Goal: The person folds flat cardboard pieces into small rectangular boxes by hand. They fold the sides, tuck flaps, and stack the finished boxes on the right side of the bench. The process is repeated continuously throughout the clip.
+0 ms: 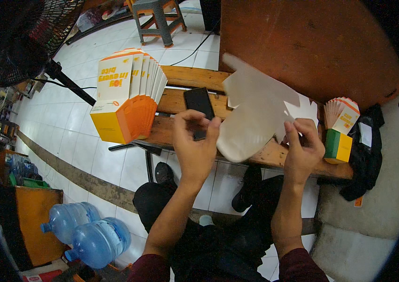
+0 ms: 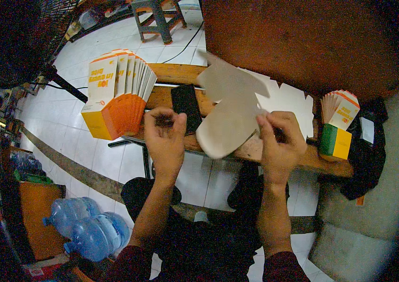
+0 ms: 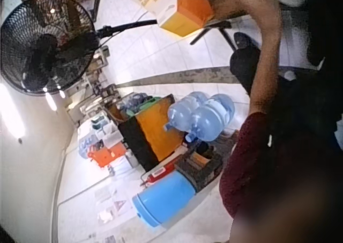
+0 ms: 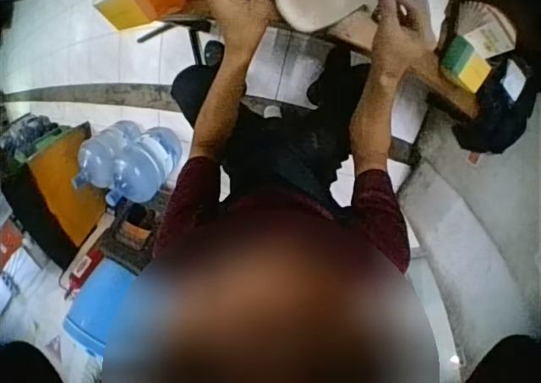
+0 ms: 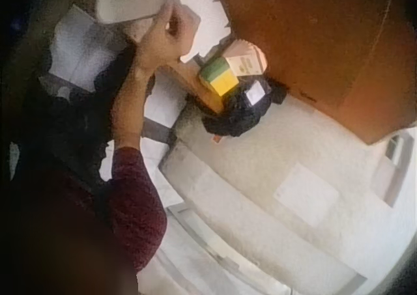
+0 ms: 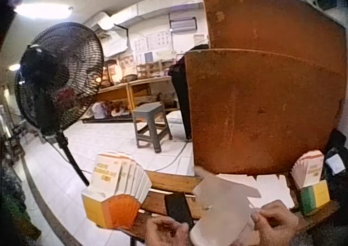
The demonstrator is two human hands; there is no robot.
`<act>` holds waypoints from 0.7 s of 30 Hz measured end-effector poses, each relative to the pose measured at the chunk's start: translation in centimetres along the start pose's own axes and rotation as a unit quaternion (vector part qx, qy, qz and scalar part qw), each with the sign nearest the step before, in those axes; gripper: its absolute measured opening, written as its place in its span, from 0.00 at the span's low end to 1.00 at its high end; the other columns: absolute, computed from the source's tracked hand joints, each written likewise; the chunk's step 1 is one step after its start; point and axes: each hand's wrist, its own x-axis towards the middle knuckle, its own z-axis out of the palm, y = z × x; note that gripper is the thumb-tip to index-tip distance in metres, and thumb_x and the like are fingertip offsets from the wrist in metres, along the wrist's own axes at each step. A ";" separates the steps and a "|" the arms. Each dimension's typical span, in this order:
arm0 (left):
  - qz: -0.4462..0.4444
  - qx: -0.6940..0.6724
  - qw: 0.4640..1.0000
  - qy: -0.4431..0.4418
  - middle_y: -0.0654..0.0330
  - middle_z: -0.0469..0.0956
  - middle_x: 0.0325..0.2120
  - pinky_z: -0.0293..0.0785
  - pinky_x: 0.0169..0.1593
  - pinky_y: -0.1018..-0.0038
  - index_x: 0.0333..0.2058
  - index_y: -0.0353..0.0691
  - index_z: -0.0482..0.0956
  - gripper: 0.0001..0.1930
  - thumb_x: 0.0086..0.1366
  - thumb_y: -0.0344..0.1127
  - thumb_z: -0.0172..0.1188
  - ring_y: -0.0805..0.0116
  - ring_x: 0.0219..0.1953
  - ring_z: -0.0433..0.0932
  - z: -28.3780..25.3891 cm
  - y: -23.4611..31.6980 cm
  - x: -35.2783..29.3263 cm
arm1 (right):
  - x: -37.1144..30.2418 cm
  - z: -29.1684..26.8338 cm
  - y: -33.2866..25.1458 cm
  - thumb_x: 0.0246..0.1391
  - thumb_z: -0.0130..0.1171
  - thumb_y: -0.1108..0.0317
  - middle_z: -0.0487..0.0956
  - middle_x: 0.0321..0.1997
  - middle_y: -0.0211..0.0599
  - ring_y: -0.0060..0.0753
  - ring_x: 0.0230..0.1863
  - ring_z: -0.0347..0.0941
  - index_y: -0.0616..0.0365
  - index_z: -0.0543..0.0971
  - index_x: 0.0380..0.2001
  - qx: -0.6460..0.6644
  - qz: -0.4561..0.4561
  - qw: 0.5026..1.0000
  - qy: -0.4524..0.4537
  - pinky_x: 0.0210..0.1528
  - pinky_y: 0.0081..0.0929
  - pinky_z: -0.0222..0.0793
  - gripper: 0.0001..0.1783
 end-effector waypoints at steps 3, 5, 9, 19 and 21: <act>0.022 -0.127 0.978 -0.161 0.59 0.73 0.38 0.71 0.47 0.77 0.44 0.35 0.69 0.17 0.63 0.37 0.63 0.74 0.41 0.74 -0.8 1.3 -1.0 | -1.4 1.0 -0.9 0.41 0.69 0.78 0.78 0.32 0.39 0.31 0.31 0.75 0.59 0.83 0.32 -0.046 -0.150 0.985 -0.075 0.32 0.24 0.70 0.11; 0.023 -0.161 0.980 -0.118 0.56 0.74 0.41 0.72 0.46 0.76 0.45 0.35 0.68 0.18 0.63 0.39 0.63 0.73 0.43 0.75 -0.4 1.9 -1.4 | -2.2 1.8 -1.3 0.40 0.69 0.77 0.79 0.30 0.38 0.31 0.29 0.75 0.57 0.84 0.32 -0.090 -0.210 0.961 -0.156 0.31 0.24 0.70 0.11; -0.027 -0.114 0.990 -0.072 0.55 0.78 0.37 0.74 0.43 0.77 0.45 0.28 0.71 0.12 0.66 0.28 0.58 0.72 0.39 0.78 -0.5 2.7 -0.8 | -2.3 2.5 -1.6 0.43 0.68 0.77 0.79 0.28 0.38 0.28 0.28 0.74 0.60 0.83 0.30 -0.027 -0.109 0.986 -0.124 0.30 0.21 0.67 0.07; 0.191 0.024 0.980 -0.057 0.55 0.79 0.30 0.73 0.35 0.77 0.35 0.32 0.82 0.11 0.52 0.19 0.67 0.69 0.31 0.78 0.1 2.0 -1.5 | -3.0 2.0 -2.7 0.44 0.67 0.78 0.79 0.27 0.38 0.28 0.29 0.74 0.63 0.80 0.27 0.118 0.012 0.992 -0.045 0.33 0.22 0.68 0.06; 0.203 0.005 0.977 -0.072 0.56 0.79 0.29 0.72 0.35 0.77 0.36 0.32 0.82 0.12 0.51 0.19 0.68 0.69 0.31 0.78 0.3 2.6 -2.1 | -3.5 2.1 -3.2 0.43 0.68 0.78 0.79 0.27 0.40 0.31 0.29 0.75 0.63 0.80 0.28 0.100 -0.083 0.991 -0.025 0.34 0.24 0.70 0.07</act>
